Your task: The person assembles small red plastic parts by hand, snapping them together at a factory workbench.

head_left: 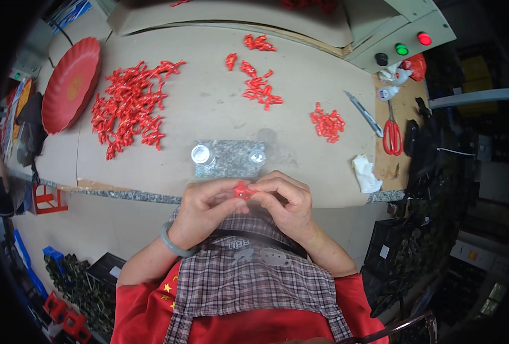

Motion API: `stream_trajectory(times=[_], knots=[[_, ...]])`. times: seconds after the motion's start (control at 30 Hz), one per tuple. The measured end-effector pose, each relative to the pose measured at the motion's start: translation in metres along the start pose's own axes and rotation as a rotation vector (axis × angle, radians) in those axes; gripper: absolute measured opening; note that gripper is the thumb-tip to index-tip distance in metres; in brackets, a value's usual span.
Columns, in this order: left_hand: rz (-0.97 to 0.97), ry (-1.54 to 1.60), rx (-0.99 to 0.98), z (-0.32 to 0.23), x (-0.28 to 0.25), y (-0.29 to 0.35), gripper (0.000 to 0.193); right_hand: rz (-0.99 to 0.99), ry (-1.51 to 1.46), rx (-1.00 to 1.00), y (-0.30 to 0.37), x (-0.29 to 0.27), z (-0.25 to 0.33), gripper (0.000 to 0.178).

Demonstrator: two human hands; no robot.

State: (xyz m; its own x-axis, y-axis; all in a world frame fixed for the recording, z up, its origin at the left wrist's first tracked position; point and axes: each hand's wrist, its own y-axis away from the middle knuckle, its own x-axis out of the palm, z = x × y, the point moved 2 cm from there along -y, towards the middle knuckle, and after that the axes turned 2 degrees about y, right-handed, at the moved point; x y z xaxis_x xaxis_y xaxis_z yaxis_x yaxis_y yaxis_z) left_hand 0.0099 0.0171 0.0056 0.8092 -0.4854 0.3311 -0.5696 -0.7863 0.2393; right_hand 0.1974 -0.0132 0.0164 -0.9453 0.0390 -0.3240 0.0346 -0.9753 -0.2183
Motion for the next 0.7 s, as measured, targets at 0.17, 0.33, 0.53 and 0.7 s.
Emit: stream_trajectory(times=[0.17, 0.33, 0.53, 0.7], knots=[[0.082, -0.057, 0.072, -0.007, 0.006, -0.005, 0.039, 0.014, -0.487, 0.225, 0.006, -0.002, -0.015, 0.01], [0.048, 0.228, -0.06, 0.002, 0.003, -0.006, 0.034, 0.073, -0.059, 0.013, -0.012, -0.029, -0.006, 0.012], [0.075, 0.249, -0.065, -0.001, 0.004, -0.009, 0.026, -0.213, 0.844, -0.221, -0.045, -0.095, -0.03, 0.026], [0.089, 0.259, -0.073, -0.003, 0.003, -0.009, 0.024, -0.106, 0.948, -0.23, -0.054, -0.102, -0.04, 0.025]])
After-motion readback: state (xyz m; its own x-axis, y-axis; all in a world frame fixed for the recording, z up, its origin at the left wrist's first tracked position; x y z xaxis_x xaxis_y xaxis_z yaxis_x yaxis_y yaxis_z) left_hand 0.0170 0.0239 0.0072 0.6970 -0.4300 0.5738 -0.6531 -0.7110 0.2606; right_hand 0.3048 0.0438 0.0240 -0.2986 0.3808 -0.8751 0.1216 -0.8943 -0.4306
